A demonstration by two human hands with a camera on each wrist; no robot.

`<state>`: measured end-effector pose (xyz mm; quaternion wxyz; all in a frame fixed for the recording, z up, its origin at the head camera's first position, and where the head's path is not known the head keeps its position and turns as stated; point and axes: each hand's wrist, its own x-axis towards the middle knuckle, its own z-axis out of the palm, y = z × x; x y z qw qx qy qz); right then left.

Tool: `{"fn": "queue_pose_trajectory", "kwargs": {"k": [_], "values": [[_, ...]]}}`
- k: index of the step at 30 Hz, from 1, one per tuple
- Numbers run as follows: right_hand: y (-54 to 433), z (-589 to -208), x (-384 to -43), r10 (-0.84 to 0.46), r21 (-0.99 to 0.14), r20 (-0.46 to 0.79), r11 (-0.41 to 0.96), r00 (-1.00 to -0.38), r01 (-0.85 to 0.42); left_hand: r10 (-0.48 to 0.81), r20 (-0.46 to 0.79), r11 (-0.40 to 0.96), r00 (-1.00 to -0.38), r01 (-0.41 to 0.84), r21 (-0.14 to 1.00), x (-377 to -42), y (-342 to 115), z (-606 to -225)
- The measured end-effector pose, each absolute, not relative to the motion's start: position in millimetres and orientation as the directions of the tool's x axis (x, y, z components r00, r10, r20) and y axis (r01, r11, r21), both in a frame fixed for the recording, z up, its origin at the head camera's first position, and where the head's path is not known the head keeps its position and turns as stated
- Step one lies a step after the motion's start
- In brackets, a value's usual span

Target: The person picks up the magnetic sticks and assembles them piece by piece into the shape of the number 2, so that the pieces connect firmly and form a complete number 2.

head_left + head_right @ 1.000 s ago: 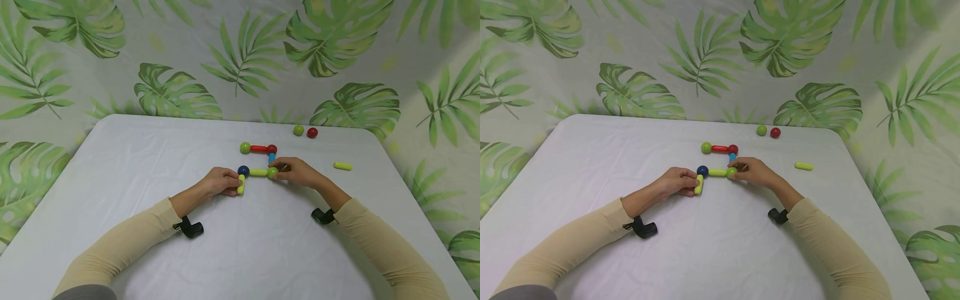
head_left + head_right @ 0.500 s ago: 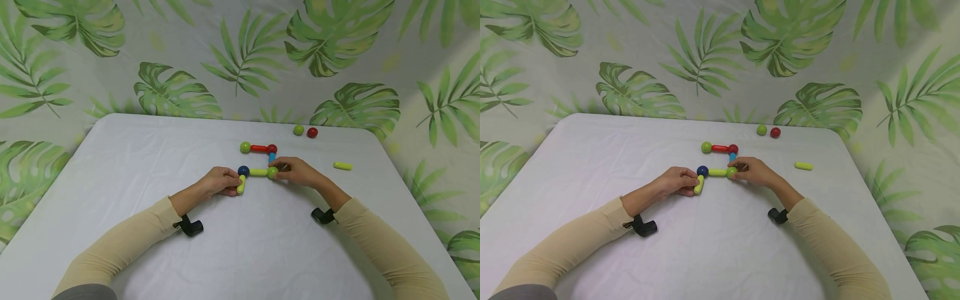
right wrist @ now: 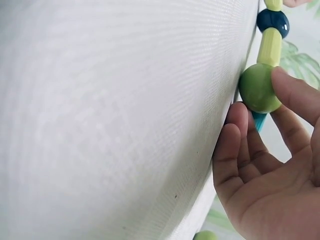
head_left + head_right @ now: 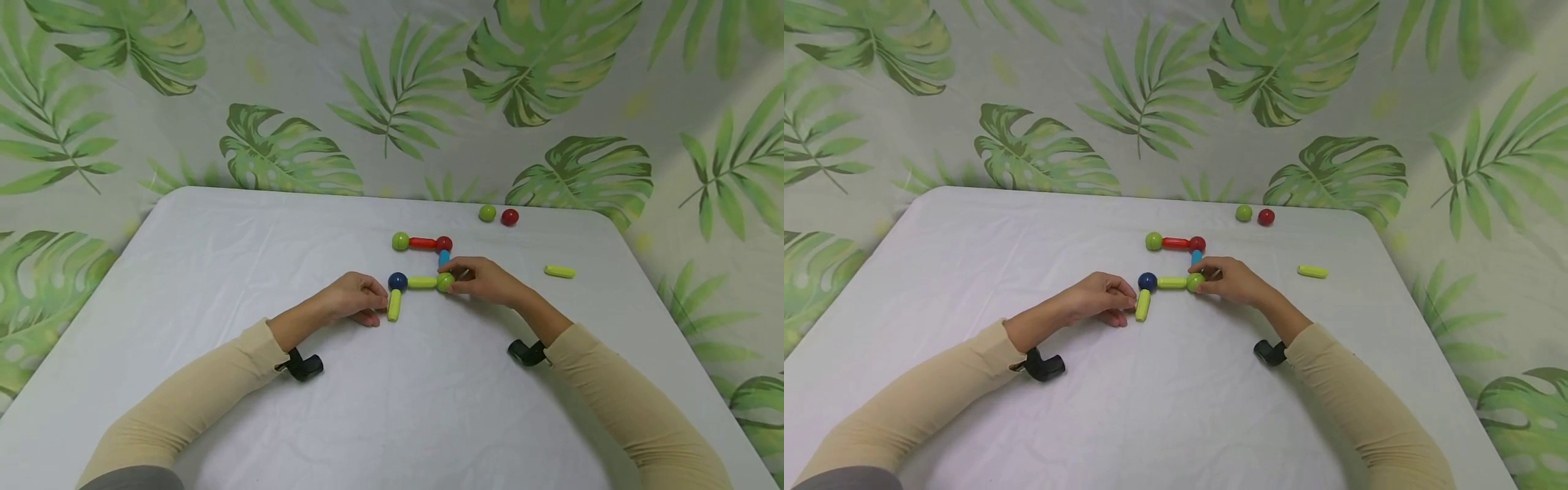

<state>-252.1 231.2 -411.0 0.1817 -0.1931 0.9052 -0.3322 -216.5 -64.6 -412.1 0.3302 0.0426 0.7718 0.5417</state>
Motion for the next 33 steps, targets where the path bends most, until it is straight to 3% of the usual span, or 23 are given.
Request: {"fn": "queue_pose_trajectory", "kwargs": {"k": [6, 9, 13, 17, 27, 33], "values": [[230.4, -411.5, -251.4, -0.474, -0.672, -0.196, 0.703, -0.859, -0.234, 0.431, -0.423, 0.459, -0.797, -0.21, 0.863, -216.2, -66.2, -412.0], [230.4, -412.1, -251.0, -0.474, -0.671, -0.195, 0.703, -0.859, -0.235, 0.437, -0.366, 0.526, -0.821, -0.097, 0.845, -216.5, -67.0, -412.0], [230.2, -412.2, -250.6, -0.468, -0.666, -0.198, 0.709, -0.861, -0.232, 0.446, -0.297, 0.653, -0.844, 0.08, 0.753, -214.0, -64.9, -409.8], [229.6, -411.3, -250.6, -0.461, -0.665, -0.199, 0.711, -0.865, -0.226, 0.449, -0.272, 0.726, -0.851, 0.171, 0.666, -210.6, -59.4, -406.4], [230.5, -409.1, -251.2, -0.47, -0.682, -0.207, 0.698, -0.858, -0.218, 0.499, -0.171, 0.705, -0.849, 0.284, 0.649, -214.2, -60.0, -407.3], [231.2, -410.9, -252.8, -0.473, -0.693, -0.204, 0.688, -0.857, -0.215, 0.589, 0.002, 0.674, -0.808, 0.494, 0.55, -224.7, -61.9, -404.2]]}}
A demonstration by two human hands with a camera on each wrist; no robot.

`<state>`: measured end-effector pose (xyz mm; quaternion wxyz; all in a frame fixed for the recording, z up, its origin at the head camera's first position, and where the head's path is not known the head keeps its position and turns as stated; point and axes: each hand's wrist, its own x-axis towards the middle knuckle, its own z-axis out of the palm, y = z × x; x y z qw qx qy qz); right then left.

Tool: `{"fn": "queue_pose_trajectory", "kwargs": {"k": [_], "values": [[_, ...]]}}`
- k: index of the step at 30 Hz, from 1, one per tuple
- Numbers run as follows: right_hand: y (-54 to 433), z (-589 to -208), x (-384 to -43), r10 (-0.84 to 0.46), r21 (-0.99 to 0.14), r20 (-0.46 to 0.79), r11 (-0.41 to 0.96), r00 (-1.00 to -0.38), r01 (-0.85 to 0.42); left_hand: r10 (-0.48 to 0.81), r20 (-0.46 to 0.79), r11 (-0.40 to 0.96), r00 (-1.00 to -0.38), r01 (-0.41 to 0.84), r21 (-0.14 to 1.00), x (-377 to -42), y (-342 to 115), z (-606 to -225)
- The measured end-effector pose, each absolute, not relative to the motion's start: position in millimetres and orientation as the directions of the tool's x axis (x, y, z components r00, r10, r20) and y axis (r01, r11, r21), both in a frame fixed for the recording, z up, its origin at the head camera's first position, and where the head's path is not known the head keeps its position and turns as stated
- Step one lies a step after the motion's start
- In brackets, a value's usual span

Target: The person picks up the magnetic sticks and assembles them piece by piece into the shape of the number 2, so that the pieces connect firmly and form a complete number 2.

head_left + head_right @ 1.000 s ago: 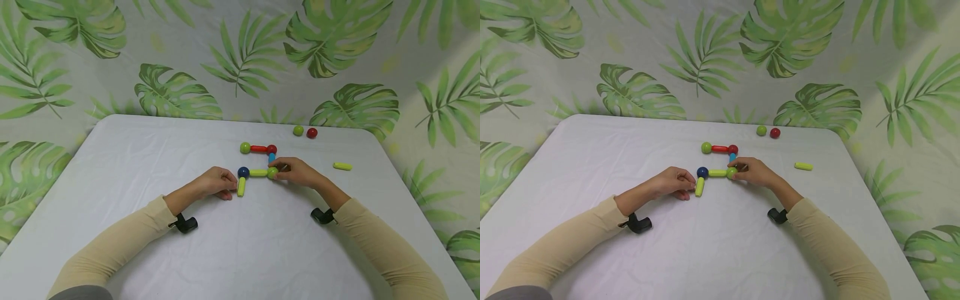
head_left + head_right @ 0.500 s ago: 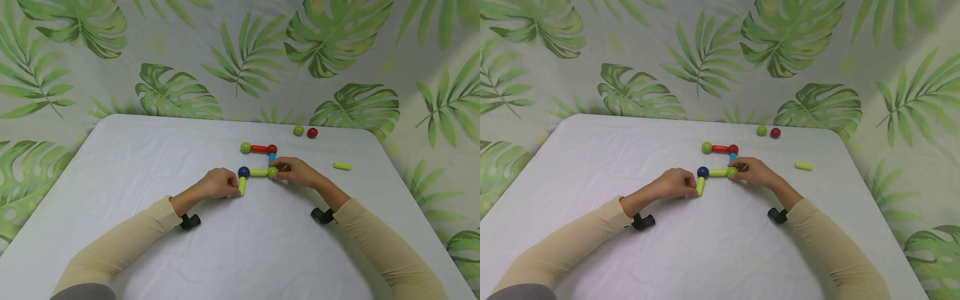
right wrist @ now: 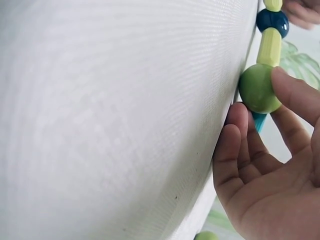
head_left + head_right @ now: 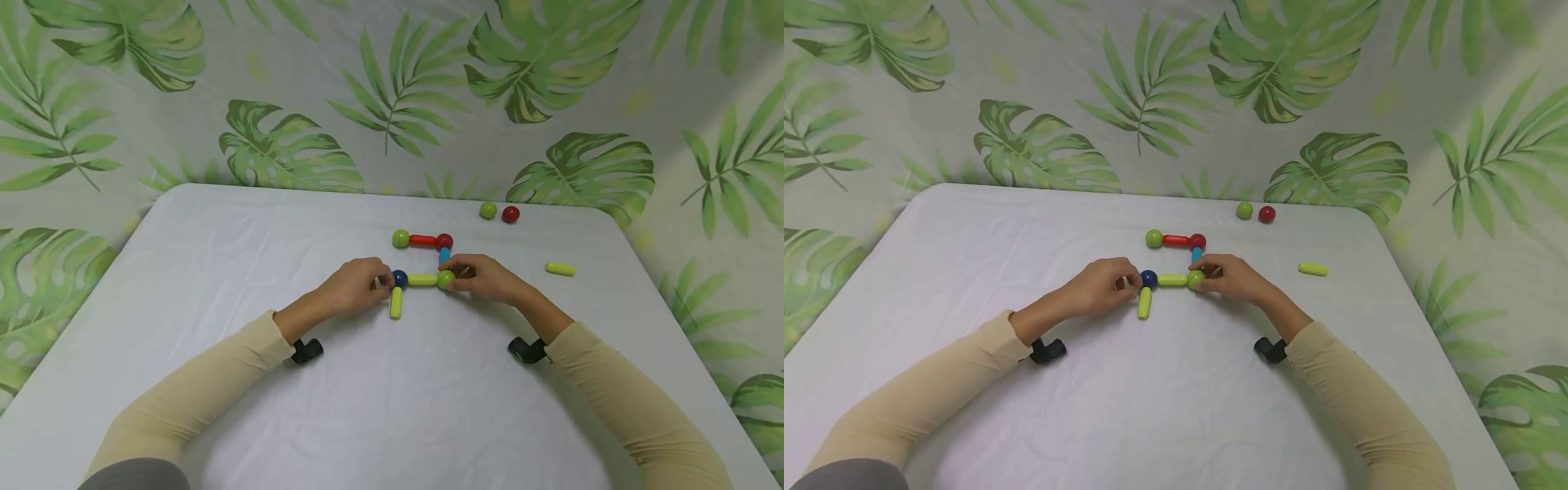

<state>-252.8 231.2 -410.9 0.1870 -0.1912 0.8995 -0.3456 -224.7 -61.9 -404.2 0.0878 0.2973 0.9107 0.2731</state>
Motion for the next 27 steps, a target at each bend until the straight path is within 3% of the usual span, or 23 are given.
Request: {"fn": "queue_pose_trajectory", "kwargs": {"k": [10, 15, 27], "values": [[231.7, -410.4, -252.7, -0.475, -0.702, -0.203, 0.68, -0.856, -0.211, 0.76, 0.068, 0.61, -0.647, 0.745, 0.271, -247.4, -55.8, -405.3], [231.2, -411.1, -252.2, -0.479, -0.707, -0.199, 0.674, -0.855, -0.213, 0.816, 0.072, 0.528, -0.574, 0.79, 0.312, -256.7, -52.3, -404.9], [231.3, -410.3, -253.1, -0.47, -0.692, -0.21, 0.691, -0.858, -0.209, 0.829, 0.062, 0.489, -0.556, 0.774, 0.401, -267.1, -54.5, -404.5]]}}
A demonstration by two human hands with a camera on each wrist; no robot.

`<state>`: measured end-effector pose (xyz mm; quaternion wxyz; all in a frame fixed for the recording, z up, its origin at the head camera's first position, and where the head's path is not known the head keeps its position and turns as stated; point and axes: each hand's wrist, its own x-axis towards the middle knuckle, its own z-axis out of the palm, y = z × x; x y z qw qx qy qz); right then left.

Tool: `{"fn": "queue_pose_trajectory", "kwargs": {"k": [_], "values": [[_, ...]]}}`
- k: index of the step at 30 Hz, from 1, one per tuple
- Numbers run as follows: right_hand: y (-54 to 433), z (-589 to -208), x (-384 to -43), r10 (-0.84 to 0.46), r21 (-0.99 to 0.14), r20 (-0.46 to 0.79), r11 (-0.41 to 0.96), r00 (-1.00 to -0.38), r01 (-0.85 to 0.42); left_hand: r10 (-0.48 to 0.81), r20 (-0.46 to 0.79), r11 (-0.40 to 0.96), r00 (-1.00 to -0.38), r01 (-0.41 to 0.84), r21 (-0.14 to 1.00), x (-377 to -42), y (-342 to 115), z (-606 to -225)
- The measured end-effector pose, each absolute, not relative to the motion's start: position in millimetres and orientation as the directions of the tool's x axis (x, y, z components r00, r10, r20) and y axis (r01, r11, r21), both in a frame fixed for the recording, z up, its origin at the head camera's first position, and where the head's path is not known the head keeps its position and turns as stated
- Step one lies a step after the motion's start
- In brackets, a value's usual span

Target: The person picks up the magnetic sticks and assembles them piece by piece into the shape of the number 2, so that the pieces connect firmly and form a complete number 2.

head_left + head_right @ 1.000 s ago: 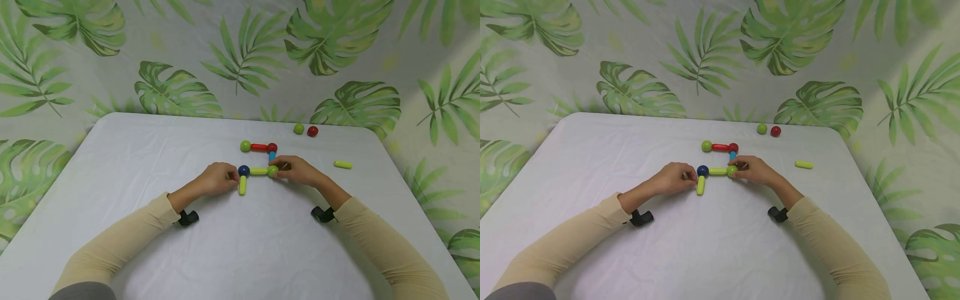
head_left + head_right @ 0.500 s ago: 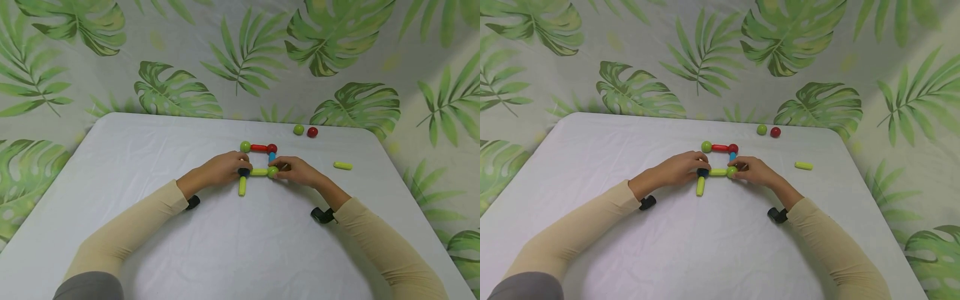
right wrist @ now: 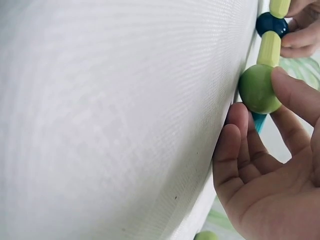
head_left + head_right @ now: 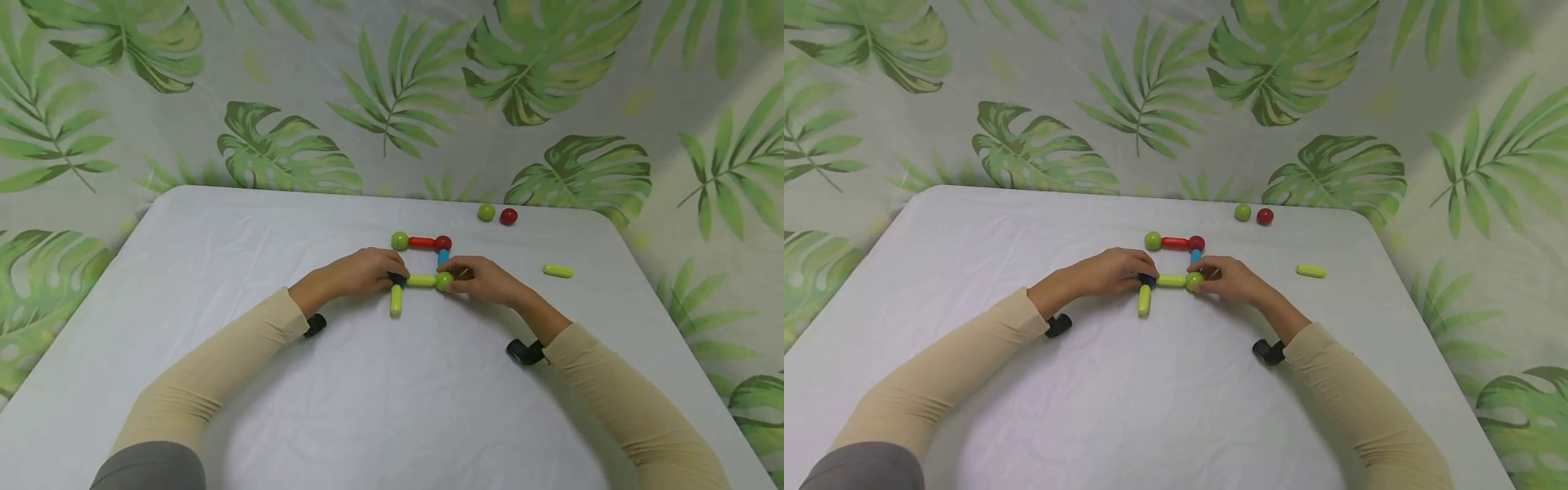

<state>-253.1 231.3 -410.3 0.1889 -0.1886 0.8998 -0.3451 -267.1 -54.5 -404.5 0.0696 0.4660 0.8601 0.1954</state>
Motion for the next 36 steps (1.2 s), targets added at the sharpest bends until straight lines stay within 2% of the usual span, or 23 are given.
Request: {"fn": "queue_pose_trajectory", "kwargs": {"k": [9, 24, 32, 36], "values": [[230.8, -410.7, -252.7, -0.465, -0.686, -0.209, 0.697, -0.86, -0.21, 0.822, 0.004, 0.514, -0.569, 0.746, 0.423, -268.3, -53.8, -400.4], [230.9, -408.5, -253.2, -0.479, -0.672, -0.212, 0.704, -0.852, -0.229, 0.82, 0.008, 0.513, -0.573, 0.74, 0.435, -271.0, -54.5, -402.7], [234.4, -400.5, -250.5, -0.456, -0.592, -0.211, 0.763, -0.865, -0.259, 0.822, 0.005, 0.509, -0.569, 0.739, 0.443, -270.6, -54.3, -401.5], [238.1, -399.4, -249.5, -0.45, -0.59, -0.222, 0.768, -0.865, -0.248, 0.823, -0.001, 0.51, -0.568, 0.738, 0.442, -270.6, -54.5, -400.6]]}}
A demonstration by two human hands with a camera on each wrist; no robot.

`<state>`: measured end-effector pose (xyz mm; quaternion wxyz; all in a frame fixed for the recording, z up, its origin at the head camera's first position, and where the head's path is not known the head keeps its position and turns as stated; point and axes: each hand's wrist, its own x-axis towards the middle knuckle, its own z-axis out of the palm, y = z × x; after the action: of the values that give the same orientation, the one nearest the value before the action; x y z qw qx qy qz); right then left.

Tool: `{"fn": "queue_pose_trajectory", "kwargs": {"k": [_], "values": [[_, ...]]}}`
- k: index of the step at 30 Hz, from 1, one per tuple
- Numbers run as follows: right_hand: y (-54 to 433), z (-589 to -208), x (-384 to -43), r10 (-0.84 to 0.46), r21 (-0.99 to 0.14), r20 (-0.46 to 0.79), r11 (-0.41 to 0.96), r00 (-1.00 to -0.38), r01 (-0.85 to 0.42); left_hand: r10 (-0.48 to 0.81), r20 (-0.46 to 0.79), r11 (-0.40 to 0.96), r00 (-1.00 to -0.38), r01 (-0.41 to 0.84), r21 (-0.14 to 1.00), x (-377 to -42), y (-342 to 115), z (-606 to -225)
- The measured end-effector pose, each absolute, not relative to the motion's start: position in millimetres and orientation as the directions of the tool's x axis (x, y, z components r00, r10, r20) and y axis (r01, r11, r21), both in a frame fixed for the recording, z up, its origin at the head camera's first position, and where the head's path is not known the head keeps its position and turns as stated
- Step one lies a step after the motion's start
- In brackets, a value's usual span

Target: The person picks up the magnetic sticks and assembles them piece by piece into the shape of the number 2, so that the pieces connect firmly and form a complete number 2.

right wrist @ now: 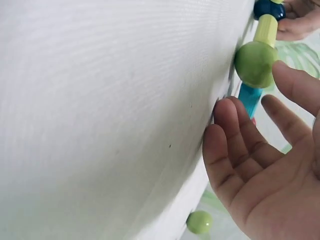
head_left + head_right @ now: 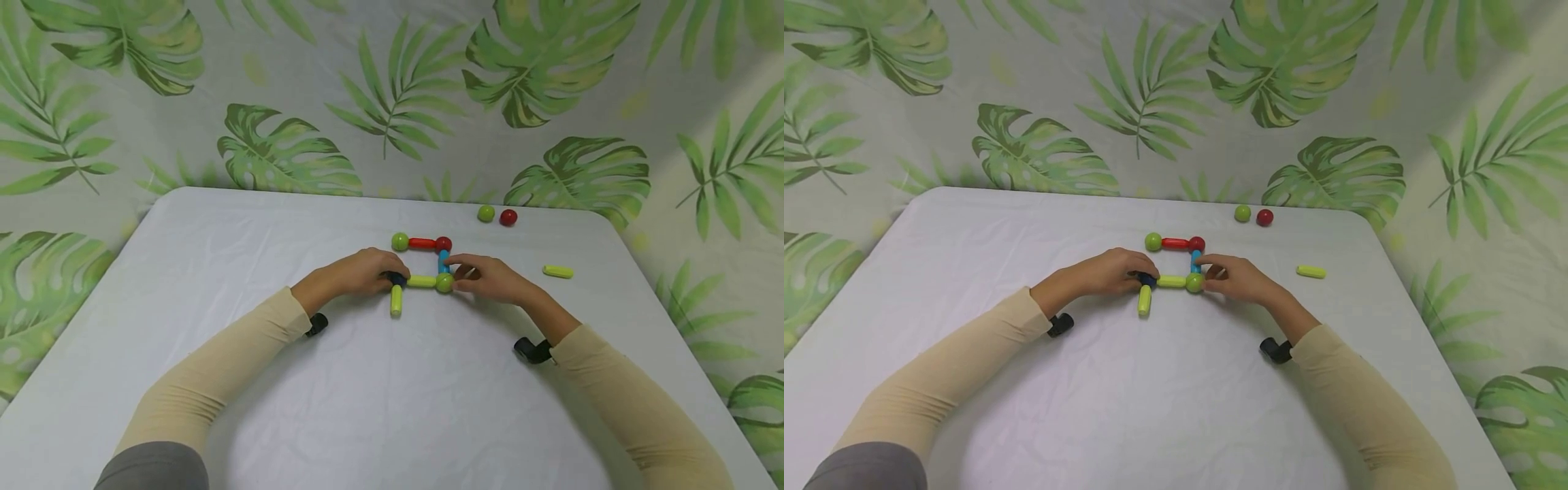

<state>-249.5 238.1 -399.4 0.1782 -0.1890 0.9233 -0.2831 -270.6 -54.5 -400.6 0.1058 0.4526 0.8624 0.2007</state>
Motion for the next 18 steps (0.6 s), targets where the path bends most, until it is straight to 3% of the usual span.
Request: {"fn": "queue_pose_trajectory", "kwargs": {"k": [18], "values": [[268.2, -388.3, -263.0, -0.398, -0.509, -0.133, 0.814, -0.908, -0.282, 0.809, -0.012, 0.525, -0.587, 0.714, 0.463, -272.1, -54.8, -404.2]]}}
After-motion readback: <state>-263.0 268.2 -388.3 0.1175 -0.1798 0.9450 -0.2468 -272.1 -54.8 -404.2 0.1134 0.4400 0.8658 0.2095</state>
